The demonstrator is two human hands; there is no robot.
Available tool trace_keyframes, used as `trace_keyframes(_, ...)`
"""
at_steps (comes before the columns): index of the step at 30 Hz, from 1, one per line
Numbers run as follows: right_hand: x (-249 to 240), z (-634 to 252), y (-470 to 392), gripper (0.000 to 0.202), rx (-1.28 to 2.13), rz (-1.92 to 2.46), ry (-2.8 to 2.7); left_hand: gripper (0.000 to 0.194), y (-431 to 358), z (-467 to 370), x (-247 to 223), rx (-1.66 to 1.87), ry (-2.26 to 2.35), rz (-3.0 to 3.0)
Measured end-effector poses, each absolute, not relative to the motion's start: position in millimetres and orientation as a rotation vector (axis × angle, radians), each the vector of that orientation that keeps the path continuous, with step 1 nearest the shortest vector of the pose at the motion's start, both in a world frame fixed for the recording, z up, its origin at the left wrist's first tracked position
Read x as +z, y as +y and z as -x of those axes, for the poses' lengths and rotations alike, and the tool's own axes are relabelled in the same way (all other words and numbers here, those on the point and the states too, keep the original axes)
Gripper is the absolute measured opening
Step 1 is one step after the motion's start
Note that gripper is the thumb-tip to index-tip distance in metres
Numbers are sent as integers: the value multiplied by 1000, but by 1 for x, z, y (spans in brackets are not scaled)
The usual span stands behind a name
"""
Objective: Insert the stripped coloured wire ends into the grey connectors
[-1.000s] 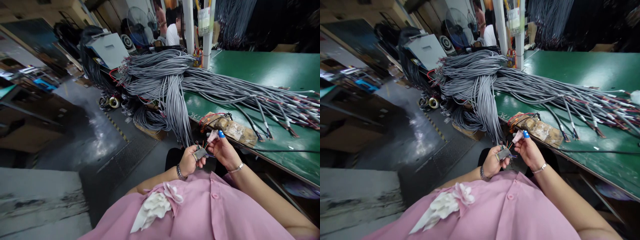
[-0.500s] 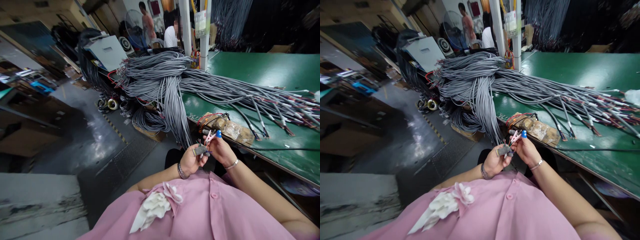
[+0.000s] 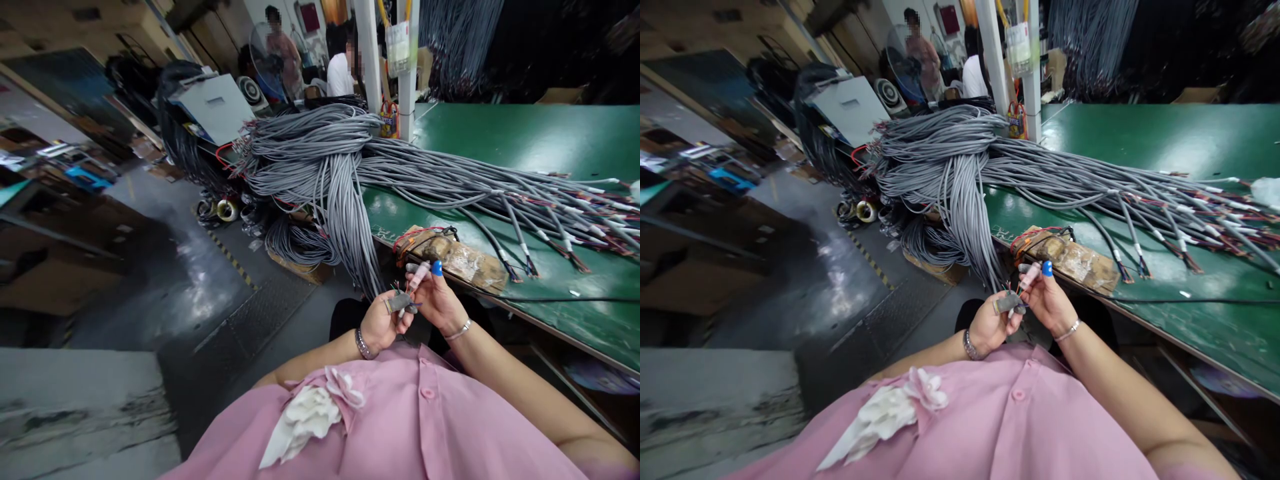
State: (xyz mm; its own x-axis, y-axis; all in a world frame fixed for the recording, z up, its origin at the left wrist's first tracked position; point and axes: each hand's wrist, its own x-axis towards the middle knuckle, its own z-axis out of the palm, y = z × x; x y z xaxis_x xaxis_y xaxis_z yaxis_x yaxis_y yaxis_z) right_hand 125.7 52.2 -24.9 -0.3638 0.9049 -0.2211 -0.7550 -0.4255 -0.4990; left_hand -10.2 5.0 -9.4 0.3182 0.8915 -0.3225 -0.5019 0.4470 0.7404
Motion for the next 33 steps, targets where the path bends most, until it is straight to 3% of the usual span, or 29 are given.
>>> trace_keyframes(6,-27,-140,43,47,2013,550,-478,30,-3,18,-8,968,887,-719)
trace_keyframes(14,-15,-148,19,19,1989,782,-998,37,-11,24,-14,880,976,-931)
trace_keyframes(21,-7,-148,21,20,1839,895,-1313,41,-5,27,-9,554,890,-1091)
trace_keyframes(29,-21,-154,12,29,1767,922,-1053,41,-3,22,-15,923,1067,-833)
trace_keyframes(33,-16,-139,1,18,1579,980,-1087,43,-5,18,-14,933,1049,-825)
